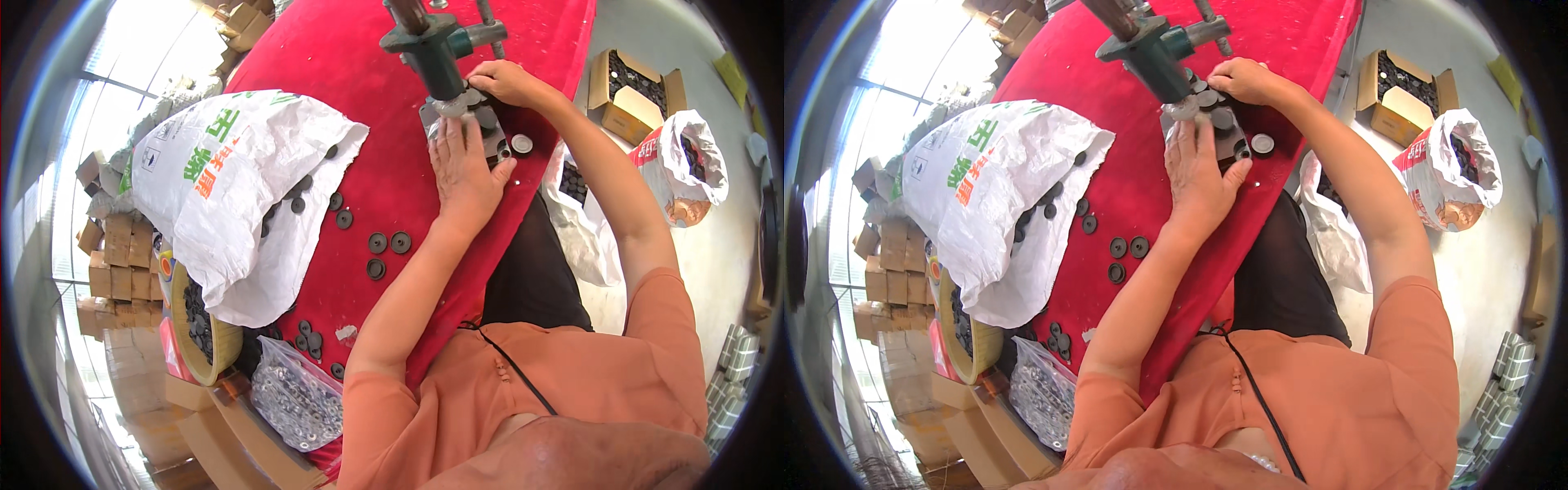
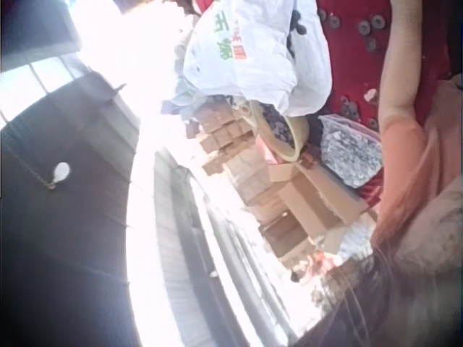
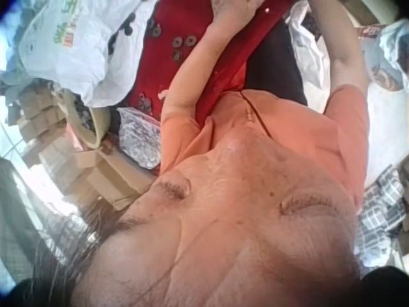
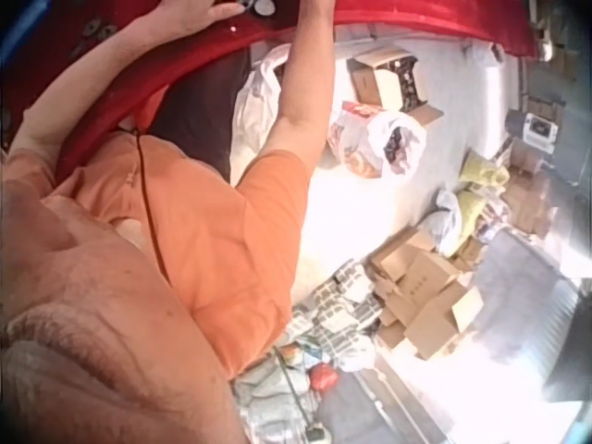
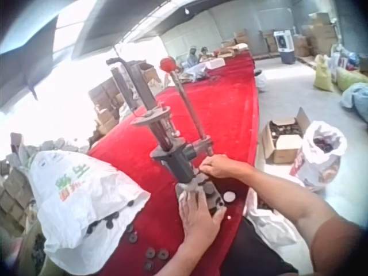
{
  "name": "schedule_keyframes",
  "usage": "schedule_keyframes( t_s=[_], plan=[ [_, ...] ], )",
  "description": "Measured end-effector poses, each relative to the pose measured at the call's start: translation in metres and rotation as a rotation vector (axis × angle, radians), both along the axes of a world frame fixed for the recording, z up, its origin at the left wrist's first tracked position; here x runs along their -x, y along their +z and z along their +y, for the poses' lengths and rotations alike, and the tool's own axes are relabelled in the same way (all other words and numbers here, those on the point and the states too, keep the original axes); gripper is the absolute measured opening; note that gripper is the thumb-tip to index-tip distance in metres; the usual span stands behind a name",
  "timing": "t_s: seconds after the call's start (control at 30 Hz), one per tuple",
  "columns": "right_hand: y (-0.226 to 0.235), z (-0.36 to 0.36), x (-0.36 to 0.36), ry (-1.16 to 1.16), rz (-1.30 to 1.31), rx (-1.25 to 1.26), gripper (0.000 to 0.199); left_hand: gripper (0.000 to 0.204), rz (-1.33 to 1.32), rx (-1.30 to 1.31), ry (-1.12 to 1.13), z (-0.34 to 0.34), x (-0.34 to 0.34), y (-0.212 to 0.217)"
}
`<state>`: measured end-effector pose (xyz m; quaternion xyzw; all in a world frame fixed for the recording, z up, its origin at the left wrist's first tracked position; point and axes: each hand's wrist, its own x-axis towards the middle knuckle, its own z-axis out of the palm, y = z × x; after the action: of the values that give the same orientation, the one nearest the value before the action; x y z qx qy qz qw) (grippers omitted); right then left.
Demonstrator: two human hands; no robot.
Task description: The person operates a manual press to assemble small components, moves the press aside, takes plastic discs out of a bag, and arranges them across the table by hand.
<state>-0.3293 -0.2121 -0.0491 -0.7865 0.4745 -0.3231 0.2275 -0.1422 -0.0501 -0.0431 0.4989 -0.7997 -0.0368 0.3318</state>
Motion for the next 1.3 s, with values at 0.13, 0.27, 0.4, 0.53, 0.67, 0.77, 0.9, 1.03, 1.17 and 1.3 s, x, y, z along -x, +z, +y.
schedule_keyframes(
  t_s=[0.13,0.27,0.4,0.53,0.67,0.77,0.9,1.03,1.17,1.3],
  plan=[
    [0.005,0.007,0.015,-0.029,-0.092,-0.164,0.036,0.094,-0.110,0.016,-0.040,0.008,0.020,0.001],
    [-0.007,-0.004,0.008,-0.017,-0.130,-0.065,0.044,0.092,-0.050,0.060,0.006,0.005,0.038,-0.005],
    [0.023,0.004,-0.025,-0.125,0.141,-0.201,0.068,0.090,-0.072,0.022,0.128,-0.003,0.036,-0.002],
    [0.030,0.005,-0.031,-0.205,0.191,-0.255,0.064,0.090,-0.146,0.017,0.139,-0.002,0.043,-0.003],
    [0.026,-0.002,-0.007,0.094,-0.160,-0.272,0.039,0.088,-0.148,0.049,0.085,-0.004,0.045,-0.006],
    [0.033,-0.002,0.017,0.107,-0.089,-0.301,0.037,0.087,-0.143,0.056,0.004,-0.002,0.042,-0.006],
    [0.015,0.005,0.034,0.138,-0.133,-0.265,0.035,0.088,-0.185,0.091,0.012,0.002,0.052,-0.013],
    [-0.007,0.039,0.020,0.044,0.174,0.090,0.034,0.090,-0.248,0.109,0.068,0.003,0.063,-0.022],
    [-0.020,0.064,0.041,0.040,0.154,0.181,0.030,0.092,-0.304,0.073,0.023,0.015,0.073,-0.027],
    [-0.019,0.060,0.047,0.071,0.192,0.213,0.026,0.092,-0.363,0.037,-0.020,0.019,0.080,-0.024]
  ],
)
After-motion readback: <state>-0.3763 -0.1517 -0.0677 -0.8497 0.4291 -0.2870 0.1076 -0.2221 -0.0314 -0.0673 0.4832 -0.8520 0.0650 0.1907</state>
